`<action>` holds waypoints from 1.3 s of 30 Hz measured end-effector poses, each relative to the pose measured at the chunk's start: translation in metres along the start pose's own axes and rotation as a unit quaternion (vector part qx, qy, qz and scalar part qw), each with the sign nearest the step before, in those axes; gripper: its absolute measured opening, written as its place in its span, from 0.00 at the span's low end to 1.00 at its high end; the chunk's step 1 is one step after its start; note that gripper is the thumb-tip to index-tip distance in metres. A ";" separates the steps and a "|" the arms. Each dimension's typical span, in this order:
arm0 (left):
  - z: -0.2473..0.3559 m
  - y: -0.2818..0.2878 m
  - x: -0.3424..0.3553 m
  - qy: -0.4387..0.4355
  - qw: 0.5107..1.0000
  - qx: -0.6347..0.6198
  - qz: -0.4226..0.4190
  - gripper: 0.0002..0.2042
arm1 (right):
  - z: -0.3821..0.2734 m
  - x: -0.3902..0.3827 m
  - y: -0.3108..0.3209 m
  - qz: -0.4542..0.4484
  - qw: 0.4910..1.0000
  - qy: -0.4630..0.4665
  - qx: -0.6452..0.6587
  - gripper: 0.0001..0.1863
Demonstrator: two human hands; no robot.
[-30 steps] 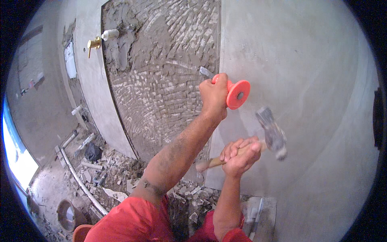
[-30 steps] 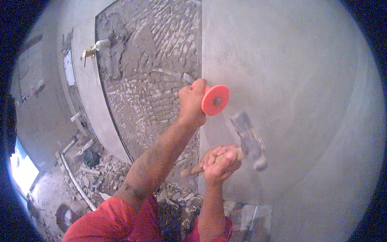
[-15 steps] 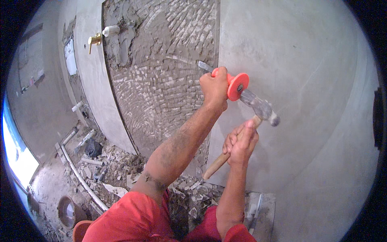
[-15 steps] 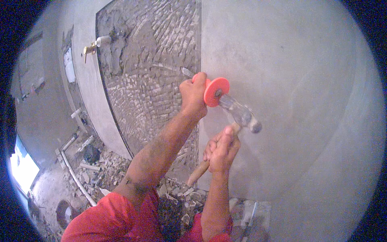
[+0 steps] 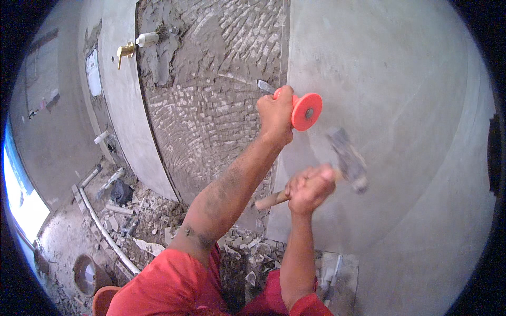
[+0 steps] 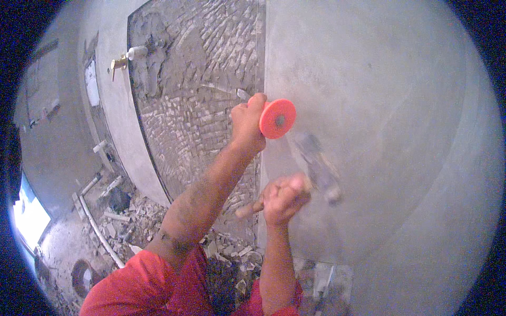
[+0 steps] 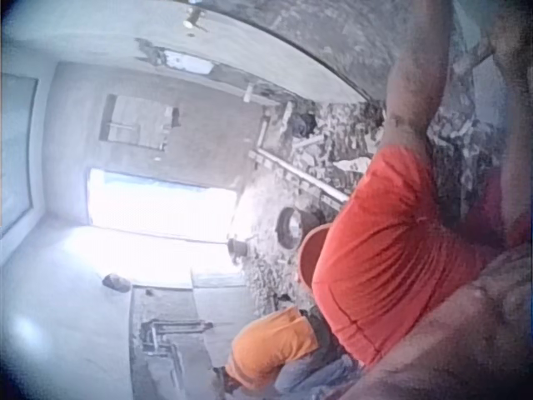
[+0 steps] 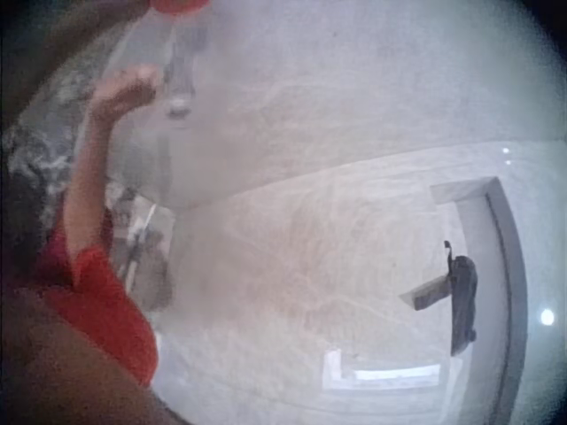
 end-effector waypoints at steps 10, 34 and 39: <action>0.016 0.040 0.000 0.011 0.996 0.082 -0.022 0.13 | 0.008 -0.034 -0.017 0.000 0.996 0.016 0.090 0.28; 0.043 0.023 0.013 -0.028 0.983 0.084 -0.161 0.10 | -0.007 -0.046 -0.052 -0.034 0.988 0.147 -0.015 0.27; 0.028 0.025 0.014 0.067 0.985 0.066 -0.142 0.11 | 0.025 -0.035 -0.052 -0.053 0.994 0.082 -0.046 0.28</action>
Point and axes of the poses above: each hand's wrist, its own x-axis towards the middle knuckle, its own y-axis out of the back of the hand, z = x × y, the point moved 10 cm from there along x, towards the middle knuckle, and after that the axes turned 3 degrees about z, right-handed, at the moved point
